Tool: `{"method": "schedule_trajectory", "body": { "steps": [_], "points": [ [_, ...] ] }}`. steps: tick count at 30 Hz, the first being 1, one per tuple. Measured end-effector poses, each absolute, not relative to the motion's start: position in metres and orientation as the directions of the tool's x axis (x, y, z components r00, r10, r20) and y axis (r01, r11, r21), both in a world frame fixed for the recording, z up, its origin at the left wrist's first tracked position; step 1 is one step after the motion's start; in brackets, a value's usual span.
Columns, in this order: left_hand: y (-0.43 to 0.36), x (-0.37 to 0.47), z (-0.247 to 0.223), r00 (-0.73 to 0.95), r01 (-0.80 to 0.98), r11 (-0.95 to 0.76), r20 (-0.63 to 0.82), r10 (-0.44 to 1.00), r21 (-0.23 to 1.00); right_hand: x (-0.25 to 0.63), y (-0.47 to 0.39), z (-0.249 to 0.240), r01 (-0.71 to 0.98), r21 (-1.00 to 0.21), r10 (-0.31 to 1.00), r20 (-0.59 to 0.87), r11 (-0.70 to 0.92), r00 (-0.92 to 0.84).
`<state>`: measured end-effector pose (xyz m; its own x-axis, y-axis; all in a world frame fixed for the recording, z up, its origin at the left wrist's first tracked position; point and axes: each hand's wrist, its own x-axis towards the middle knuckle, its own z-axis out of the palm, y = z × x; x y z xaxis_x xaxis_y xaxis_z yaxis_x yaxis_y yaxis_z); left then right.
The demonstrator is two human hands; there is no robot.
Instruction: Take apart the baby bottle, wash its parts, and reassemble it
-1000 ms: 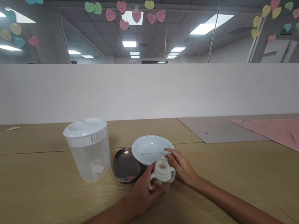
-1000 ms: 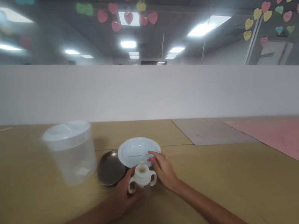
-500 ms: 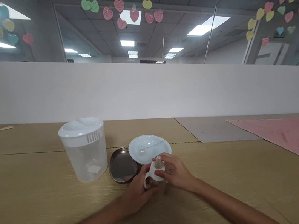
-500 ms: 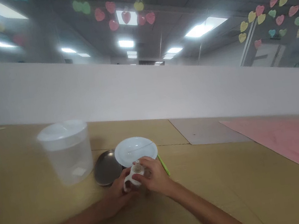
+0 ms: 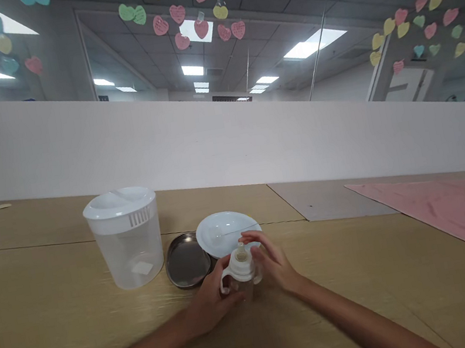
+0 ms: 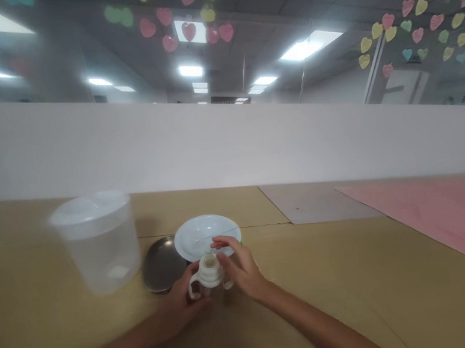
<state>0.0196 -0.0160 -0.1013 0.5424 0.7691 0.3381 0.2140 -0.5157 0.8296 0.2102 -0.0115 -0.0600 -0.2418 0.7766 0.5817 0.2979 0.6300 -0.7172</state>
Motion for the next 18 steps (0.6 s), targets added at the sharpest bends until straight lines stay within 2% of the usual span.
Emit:
{"method": "schedule_trajectory", "body": {
  "steps": [4, 10, 15, 18],
  "points": [
    [-0.0160, 0.0203, -0.1010, 0.548, 0.204, -0.482, 0.308, 0.778, 0.852, 0.2083, -0.0194, -0.0611, 0.430, -0.540, 0.687, 0.622, 0.724, -0.375],
    [-0.0153, 0.0210, -0.1015, 0.551, 0.184, -0.518, 0.349, 0.758, 0.835, 0.2153, -0.0130, -0.0642, 0.370, -0.595, 0.688, 0.696, 0.713, -0.206],
    [-0.0152, 0.0211, -0.1011, 0.559, 0.143, -0.525, 0.369, 0.742, 0.839, 0.2119, -0.0168, -0.0618, 0.329, -0.572, 0.659, 0.622, 0.751, -0.423],
    [-0.0149, 0.0206, -0.1010, 0.551, 0.151, -0.533, 0.377, 0.745, 0.832, 0.2081, -0.0196, -0.0617, 0.337, -0.543, 0.639, 0.639, 0.769, -0.428]
  ]
}}
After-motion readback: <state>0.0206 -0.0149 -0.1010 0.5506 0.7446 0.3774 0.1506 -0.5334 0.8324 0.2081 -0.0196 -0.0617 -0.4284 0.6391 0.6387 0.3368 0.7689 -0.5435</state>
